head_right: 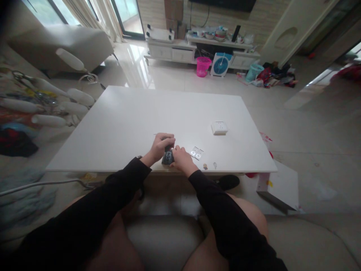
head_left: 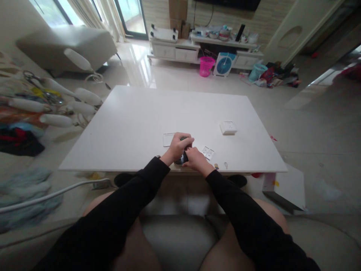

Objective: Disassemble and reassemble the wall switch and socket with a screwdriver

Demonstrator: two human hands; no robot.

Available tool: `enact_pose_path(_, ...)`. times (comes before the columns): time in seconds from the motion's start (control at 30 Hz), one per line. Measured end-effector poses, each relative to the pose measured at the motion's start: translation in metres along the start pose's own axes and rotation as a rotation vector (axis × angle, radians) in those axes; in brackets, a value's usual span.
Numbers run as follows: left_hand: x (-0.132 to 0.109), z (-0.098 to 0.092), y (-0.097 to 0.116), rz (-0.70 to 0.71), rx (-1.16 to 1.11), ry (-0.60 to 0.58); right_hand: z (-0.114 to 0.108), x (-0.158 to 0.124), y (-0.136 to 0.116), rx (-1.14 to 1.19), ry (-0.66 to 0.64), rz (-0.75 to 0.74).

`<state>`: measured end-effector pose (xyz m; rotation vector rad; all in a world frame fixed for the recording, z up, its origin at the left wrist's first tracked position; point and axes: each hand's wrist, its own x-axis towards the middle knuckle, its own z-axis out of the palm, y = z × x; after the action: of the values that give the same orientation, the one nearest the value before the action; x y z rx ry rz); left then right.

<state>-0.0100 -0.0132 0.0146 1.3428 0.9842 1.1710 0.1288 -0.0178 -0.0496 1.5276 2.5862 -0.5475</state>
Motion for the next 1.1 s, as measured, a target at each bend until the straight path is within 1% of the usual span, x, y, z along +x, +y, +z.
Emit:
enact_pose_path(0.03, 0.004, -0.004, 0.000, -0.049, -0.034, -0.114, 0.000, 0.000, 0.000, 0.005, -0.001, -0.002)
enact_pose_path(0.07, 0.008, -0.008, -0.001, -0.096, -0.071, -0.203, 0.000, 0.000, 0.000, 0.010, 0.000, -0.005)
enact_pose_path(0.1, 0.012, -0.013, -0.001, -0.136, -0.104, -0.265, -0.001, -0.001, 0.000, 0.012, 0.002, -0.006)
enact_pose_path(0.13, 0.016, -0.017, -0.002, -0.165, -0.139, -0.293, -0.001, -0.001, 0.000, 0.011, 0.005, -0.008)
enact_pose_path(0.17, 0.019, -0.021, -0.003, -0.181, -0.172, -0.289, -0.001, -0.001, -0.001, 0.007, 0.008, -0.009)
enact_pose_path(0.2, 0.022, -0.024, -0.004, -0.184, -0.206, -0.256, -0.001, -0.001, -0.001, 0.002, 0.008, -0.007)
enact_pose_path(0.27, 0.026, -0.028, -0.007, -0.159, -0.266, -0.139, -0.001, -0.001, -0.001, -0.008, 0.005, -0.003)
enact_pose_path(0.37, 0.027, -0.028, -0.011, -0.082, -0.240, 0.058, 0.000, 0.000, -0.001, -0.017, 0.008, -0.003)
enact_pose_path(0.47, 0.020, -0.020, -0.015, -0.001, -0.098, 0.270, 0.000, 0.000, -0.001, -0.023, 0.006, -0.005)
enact_pose_path(0.57, 0.008, -0.005, -0.018, 0.072, 0.030, 0.507, -0.001, 0.000, -0.001, -0.019, -0.004, 0.001)
enact_pose_path(0.6, 0.004, 0.000, -0.018, 0.079, 0.042, 0.558, -0.001, 0.000, -0.002, -0.017, -0.005, 0.005)
enact_pose_path(0.63, 0.000, 0.005, -0.018, 0.077, 0.039, 0.577, -0.002, 0.000, -0.002, -0.014, -0.005, 0.006)
enact_pose_path(0.67, -0.004, 0.009, -0.018, 0.071, 0.030, 0.568, -0.002, 0.000, -0.002, -0.012, -0.004, 0.006)
enact_pose_path(0.7, -0.006, 0.011, -0.018, 0.067, 0.020, 0.527, -0.001, 0.000, -0.002, -0.010, -0.001, 0.004)
enact_pose_path(0.73, -0.008, 0.012, -0.017, 0.063, 0.013, 0.457, -0.001, 0.000, -0.001, -0.007, 0.004, 0.000)
enact_pose_path(0.77, -0.007, 0.010, -0.016, 0.053, 0.007, 0.356, -0.001, 0.000, -0.001, -0.003, 0.008, -0.002)
enact_pose_path(0.83, -0.003, 0.002, -0.013, 0.000, -0.009, 0.069, 0.000, 0.000, 0.000, 0.009, 0.011, -0.002)
enact_pose_path(0.9, 0.006, -0.010, -0.011, -0.105, -0.041, -0.272, 0.000, -0.001, 0.000, 0.024, 0.013, -0.004)
enact_pose_path(0.93, 0.011, -0.017, -0.009, -0.142, -0.072, -0.395, 0.000, -0.001, 0.000, 0.030, 0.016, -0.007)
enact_pose_path(0.97, 0.016, -0.023, -0.009, -0.148, -0.111, -0.471, 0.000, -0.002, 0.000, 0.033, 0.021, -0.011)
enact_pose_path(1.0, 0.020, -0.029, -0.008, -0.137, -0.152, -0.468, 0.000, -0.002, 0.000, 0.033, 0.025, -0.012)
enact_pose_path(1.03, 0.024, -0.033, -0.008, -0.131, -0.193, -0.434, 0.000, -0.002, -0.001, 0.030, 0.026, -0.011)
enact_pose_path(1.1, 0.028, -0.035, -0.010, -0.122, -0.274, -0.304, -0.001, -0.003, -0.001, 0.020, 0.021, -0.005)
